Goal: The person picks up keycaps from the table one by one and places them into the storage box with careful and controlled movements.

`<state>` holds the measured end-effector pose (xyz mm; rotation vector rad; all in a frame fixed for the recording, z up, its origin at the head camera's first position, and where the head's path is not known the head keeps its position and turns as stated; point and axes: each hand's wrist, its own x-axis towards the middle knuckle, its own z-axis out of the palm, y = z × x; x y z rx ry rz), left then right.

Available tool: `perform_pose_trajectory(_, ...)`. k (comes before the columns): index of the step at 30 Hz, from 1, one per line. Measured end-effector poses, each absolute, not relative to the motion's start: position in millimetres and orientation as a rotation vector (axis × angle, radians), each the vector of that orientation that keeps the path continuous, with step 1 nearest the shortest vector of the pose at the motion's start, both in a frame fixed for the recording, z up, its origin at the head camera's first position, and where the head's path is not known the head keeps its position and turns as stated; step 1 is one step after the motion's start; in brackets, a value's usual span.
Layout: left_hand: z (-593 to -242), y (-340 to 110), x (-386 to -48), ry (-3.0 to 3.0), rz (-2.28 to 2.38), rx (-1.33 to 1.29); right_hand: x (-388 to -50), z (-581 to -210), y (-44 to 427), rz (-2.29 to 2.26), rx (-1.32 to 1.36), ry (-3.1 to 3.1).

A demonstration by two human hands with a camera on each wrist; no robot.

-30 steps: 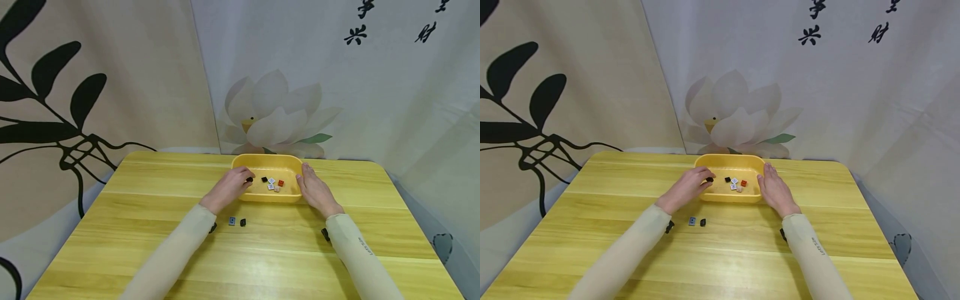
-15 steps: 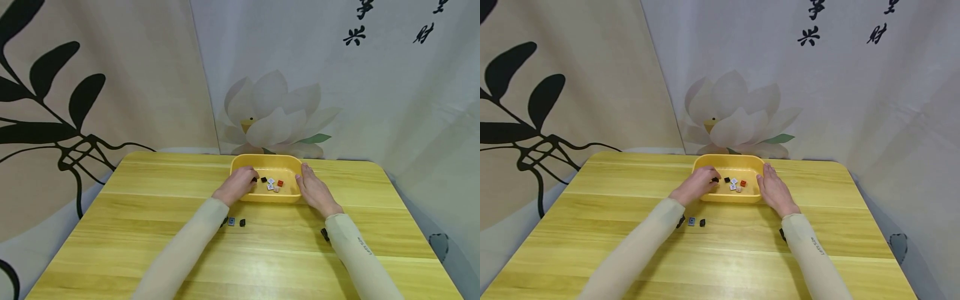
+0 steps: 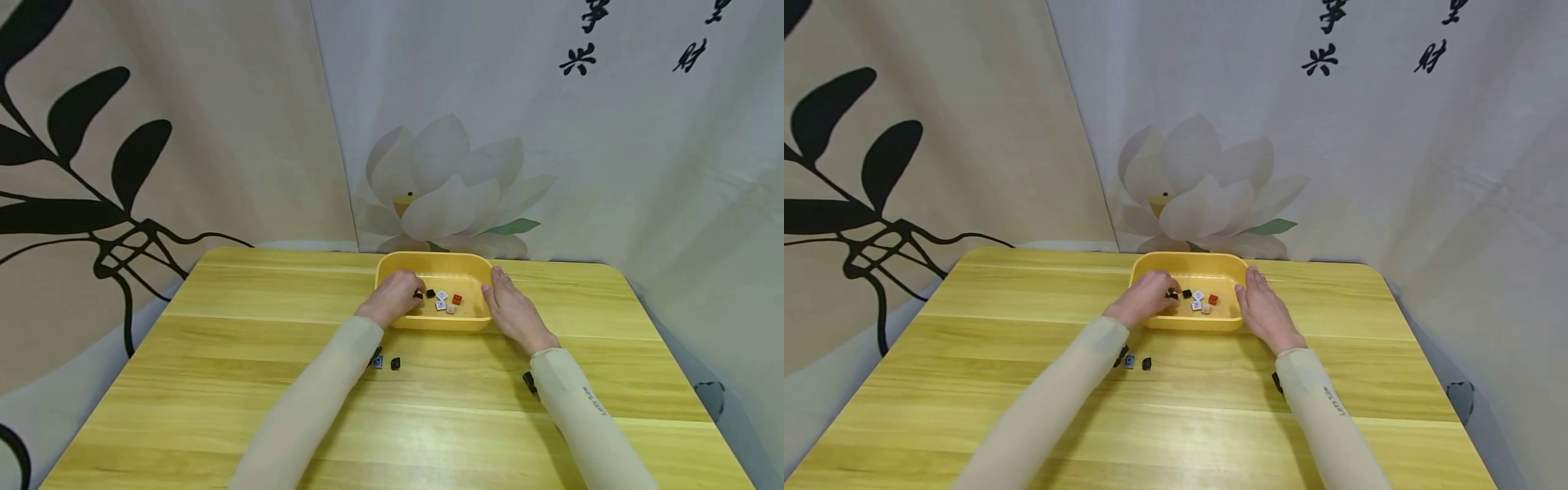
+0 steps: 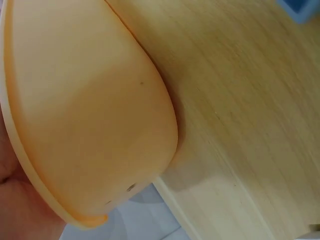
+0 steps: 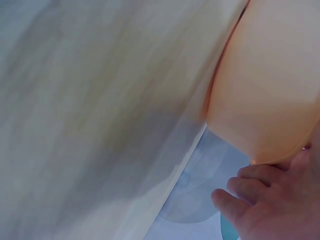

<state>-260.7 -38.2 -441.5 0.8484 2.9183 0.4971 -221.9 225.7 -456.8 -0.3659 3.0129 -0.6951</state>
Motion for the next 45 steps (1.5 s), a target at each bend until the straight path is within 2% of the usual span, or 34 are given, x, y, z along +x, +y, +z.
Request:
perform_pose_trajectory(7,-438,-44,-253,2.946,0.497,0.806,-220,-455,224,-0.689,-0.371,3.011)
perform_pose_trajectory(26,-425,-98,-224,3.194,0.531,0.847,-222,-456,226,-0.713,-0.387,3.018)
perform_pose_trajectory(37,-432,-129,-206,3.240,0.476,0.803,-222,-456,225,-0.704,-0.379,3.008)
perform_pose_trajectory(45,-440,-143,-194,3.174,0.484,0.603,-222,-457,225,-0.698,-0.373,3.004)
